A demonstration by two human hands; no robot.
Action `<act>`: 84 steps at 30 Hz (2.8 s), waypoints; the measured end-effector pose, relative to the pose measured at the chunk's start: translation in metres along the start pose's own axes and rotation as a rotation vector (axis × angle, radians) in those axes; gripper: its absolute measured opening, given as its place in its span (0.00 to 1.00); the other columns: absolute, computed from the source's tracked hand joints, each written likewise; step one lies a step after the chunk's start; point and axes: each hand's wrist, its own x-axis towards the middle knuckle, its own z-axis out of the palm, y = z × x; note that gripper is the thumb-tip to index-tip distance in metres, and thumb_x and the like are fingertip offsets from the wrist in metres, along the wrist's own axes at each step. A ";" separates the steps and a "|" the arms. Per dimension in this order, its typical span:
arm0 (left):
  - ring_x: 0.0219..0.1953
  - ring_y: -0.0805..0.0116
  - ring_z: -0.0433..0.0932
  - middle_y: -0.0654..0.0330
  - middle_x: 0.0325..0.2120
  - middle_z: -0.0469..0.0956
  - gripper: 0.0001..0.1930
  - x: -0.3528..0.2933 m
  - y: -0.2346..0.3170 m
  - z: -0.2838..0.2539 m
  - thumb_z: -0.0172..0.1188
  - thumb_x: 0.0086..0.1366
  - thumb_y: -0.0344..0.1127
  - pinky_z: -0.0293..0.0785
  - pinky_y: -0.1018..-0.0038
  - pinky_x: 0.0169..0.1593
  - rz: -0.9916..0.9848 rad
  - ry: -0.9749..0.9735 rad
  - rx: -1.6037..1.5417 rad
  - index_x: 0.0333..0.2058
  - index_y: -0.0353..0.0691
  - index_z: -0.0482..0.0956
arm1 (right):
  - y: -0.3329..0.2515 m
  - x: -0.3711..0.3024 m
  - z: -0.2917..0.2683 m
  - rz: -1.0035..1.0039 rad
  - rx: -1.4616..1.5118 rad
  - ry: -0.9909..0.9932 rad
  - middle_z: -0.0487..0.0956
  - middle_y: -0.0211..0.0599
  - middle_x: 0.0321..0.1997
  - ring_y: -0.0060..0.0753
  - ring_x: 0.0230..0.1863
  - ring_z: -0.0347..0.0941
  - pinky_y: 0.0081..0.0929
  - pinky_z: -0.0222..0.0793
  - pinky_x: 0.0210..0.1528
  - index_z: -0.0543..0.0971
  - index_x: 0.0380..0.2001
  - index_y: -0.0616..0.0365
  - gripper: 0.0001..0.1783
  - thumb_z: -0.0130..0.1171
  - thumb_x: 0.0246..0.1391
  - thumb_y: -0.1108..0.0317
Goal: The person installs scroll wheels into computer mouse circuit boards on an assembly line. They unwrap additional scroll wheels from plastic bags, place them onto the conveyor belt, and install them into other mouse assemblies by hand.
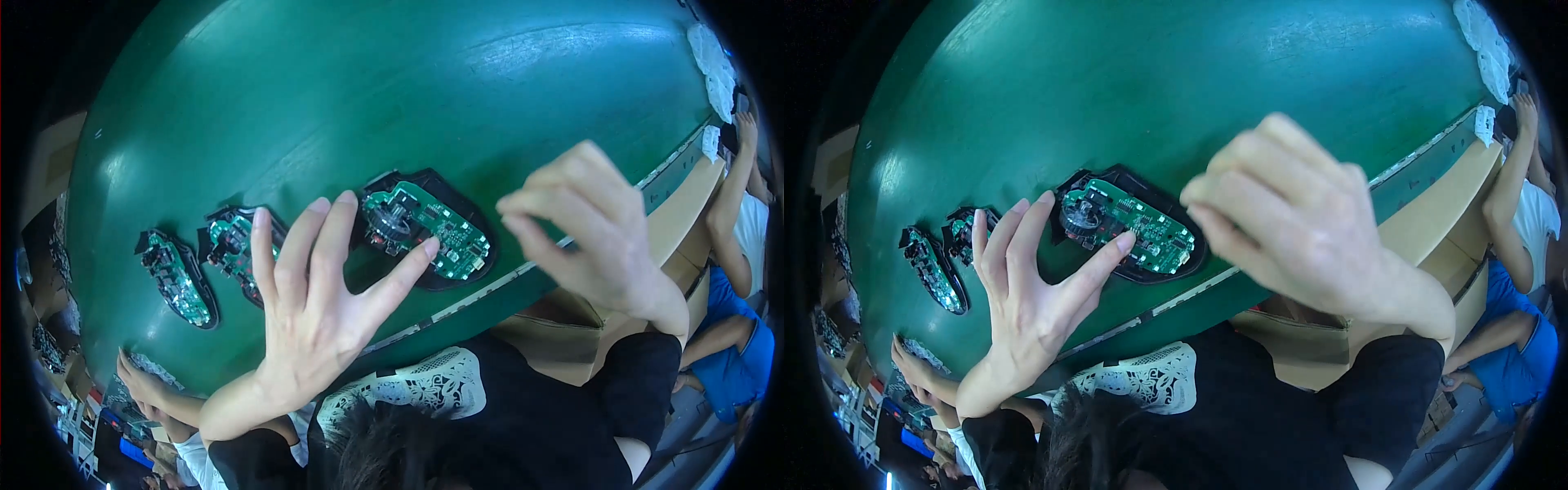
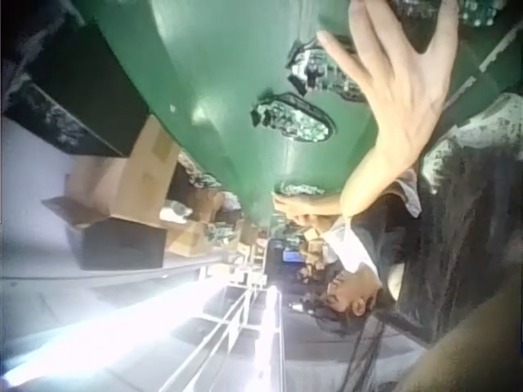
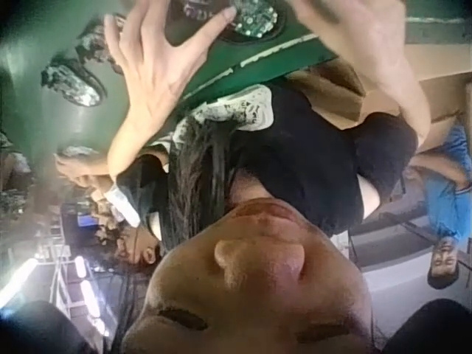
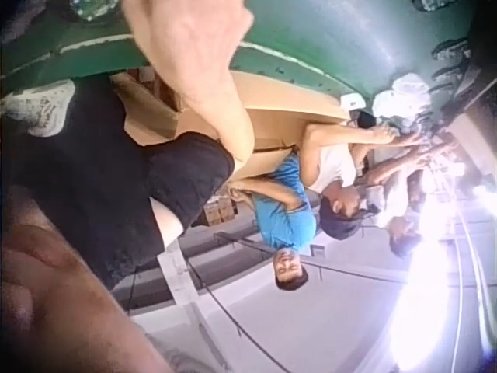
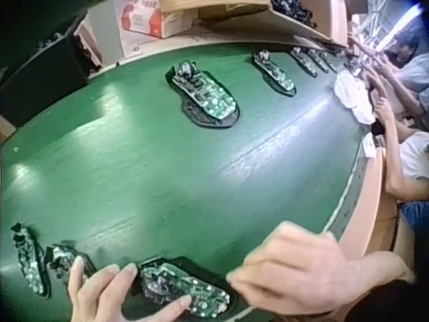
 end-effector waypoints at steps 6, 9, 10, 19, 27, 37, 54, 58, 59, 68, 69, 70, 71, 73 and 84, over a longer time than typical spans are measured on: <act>0.58 0.51 0.68 0.51 0.56 0.68 0.38 0.002 -0.003 -0.002 0.74 0.41 0.31 0.62 0.40 0.64 0.008 -0.043 -0.025 0.54 0.76 0.81 | -0.013 -0.009 0.021 0.020 0.142 -0.116 0.77 0.30 0.29 0.33 0.30 0.74 0.27 0.68 0.23 0.82 0.31 0.55 0.16 0.77 0.36 0.74; 0.58 0.51 0.67 0.51 0.57 0.68 0.39 0.002 -0.003 0.002 0.73 0.41 0.31 0.61 0.40 0.64 0.005 -0.019 -0.052 0.54 0.77 0.81 | -0.018 -0.014 0.029 0.015 0.103 -0.086 0.75 0.28 0.32 0.29 0.33 0.72 0.25 0.68 0.19 0.81 0.31 0.55 0.12 0.73 0.41 0.70; 0.59 0.51 0.67 0.52 0.56 0.68 0.39 0.001 -0.001 0.005 0.73 0.41 0.31 0.61 0.40 0.64 0.003 0.002 -0.066 0.54 0.76 0.81 | -0.018 -0.017 0.032 0.006 0.105 -0.092 0.75 0.28 0.32 0.29 0.33 0.72 0.25 0.68 0.19 0.81 0.31 0.55 0.12 0.73 0.41 0.70; 0.58 0.51 0.68 0.52 0.56 0.69 0.38 0.004 0.002 0.005 0.71 0.42 0.29 0.62 0.41 0.64 0.006 0.056 -0.081 0.54 0.75 0.81 | -0.028 -0.021 0.038 -0.063 -0.082 0.037 0.76 0.30 0.31 0.29 0.31 0.74 0.24 0.70 0.21 0.80 0.28 0.57 0.12 0.73 0.39 0.73; 0.62 0.47 0.66 0.54 0.54 0.71 0.33 0.008 0.004 0.012 0.77 0.40 0.45 0.54 0.37 0.67 -0.027 0.200 -0.018 0.50 0.77 0.82 | -0.028 -0.013 0.011 -0.001 0.019 -0.115 0.80 0.33 0.32 0.32 0.32 0.76 0.28 0.73 0.25 0.84 0.34 0.58 0.12 0.73 0.45 0.69; 0.64 0.39 0.64 0.49 0.59 0.71 0.15 0.100 -0.120 0.009 0.67 0.61 0.38 0.62 0.50 0.66 0.083 0.426 -0.074 0.47 0.58 0.82 | -0.027 0.051 -0.028 -0.035 -0.292 0.054 0.82 0.37 0.38 0.41 0.38 0.78 0.34 0.76 0.38 0.84 0.39 0.58 0.12 0.70 0.50 0.72; 0.60 0.44 0.67 0.49 0.60 0.69 0.25 -0.055 -0.124 -0.118 0.70 0.54 0.27 0.71 0.54 0.60 -0.224 0.153 -0.209 0.52 0.50 0.82 | 0.007 0.487 0.066 0.013 -0.574 -0.365 0.77 0.56 0.60 0.55 0.62 0.74 0.43 0.72 0.61 0.76 0.60 0.62 0.48 0.59 0.53 0.29; 0.60 0.46 0.68 0.50 0.59 0.71 0.24 -0.070 -0.128 -0.110 0.70 0.54 0.26 0.70 0.56 0.60 -0.359 0.128 -0.374 0.52 0.49 0.82 | 0.025 0.521 0.090 -0.087 -0.449 -0.382 0.79 0.53 0.59 0.52 0.56 0.77 0.45 0.73 0.57 0.76 0.58 0.66 0.49 0.62 0.51 0.30; 0.60 0.46 0.68 0.50 0.59 0.71 0.24 -0.066 -0.130 -0.107 0.70 0.54 0.26 0.70 0.56 0.60 -0.335 0.124 -0.390 0.52 0.49 0.82 | 0.030 0.528 0.080 -0.072 -0.559 -0.509 0.79 0.52 0.59 0.51 0.57 0.77 0.45 0.73 0.58 0.77 0.58 0.66 0.47 0.62 0.51 0.31; 0.60 0.48 0.68 0.50 0.60 0.71 0.24 -0.080 -0.123 -0.098 0.70 0.55 0.26 0.69 0.56 0.61 -0.324 0.111 -0.317 0.52 0.50 0.82 | -0.011 0.460 0.055 -0.176 -0.587 0.078 0.83 0.56 0.44 0.55 0.48 0.82 0.46 0.79 0.49 0.84 0.41 0.60 0.27 0.65 0.55 0.44; 0.60 0.48 0.68 0.51 0.60 0.71 0.24 -0.079 -0.123 -0.096 0.70 0.55 0.27 0.69 0.56 0.61 -0.338 0.117 -0.326 0.52 0.50 0.82 | -0.010 0.454 0.053 -0.217 -0.614 0.072 0.83 0.57 0.43 0.56 0.47 0.82 0.46 0.79 0.48 0.84 0.39 0.61 0.25 0.65 0.56 0.47; 0.60 0.48 0.68 0.51 0.60 0.71 0.24 -0.078 -0.123 -0.096 0.70 0.55 0.27 0.69 0.57 0.61 -0.347 0.121 -0.339 0.52 0.50 0.82 | -0.008 0.455 0.049 -0.210 -0.614 0.069 0.83 0.57 0.43 0.56 0.47 0.82 0.46 0.79 0.48 0.84 0.39 0.61 0.25 0.65 0.56 0.47; 0.60 0.48 0.68 0.51 0.60 0.71 0.24 -0.077 -0.122 -0.097 0.70 0.55 0.27 0.69 0.57 0.61 -0.346 0.116 -0.341 0.52 0.50 0.82 | -0.009 0.458 0.046 -0.196 -0.547 0.071 0.83 0.58 0.43 0.57 0.47 0.81 0.47 0.78 0.48 0.84 0.38 0.62 0.23 0.66 0.56 0.49; 0.60 0.48 0.69 0.51 0.59 0.71 0.24 -0.076 -0.119 -0.099 0.70 0.55 0.27 0.70 0.57 0.61 -0.341 0.129 -0.290 0.52 0.50 0.82 | -0.001 0.465 0.045 -0.184 -0.475 0.074 0.83 0.59 0.43 0.58 0.47 0.81 0.47 0.78 0.48 0.84 0.37 0.62 0.22 0.66 0.57 0.51; 0.58 0.48 0.70 0.51 0.58 0.72 0.22 -0.078 -0.102 -0.106 0.69 0.57 0.29 0.70 0.57 0.60 -0.323 0.081 -0.275 0.52 0.49 0.81 | 0.032 0.544 0.086 -0.126 -0.596 -0.343 0.84 0.48 0.50 0.51 0.53 0.80 0.46 0.77 0.54 0.86 0.44 0.58 0.32 0.70 0.47 0.41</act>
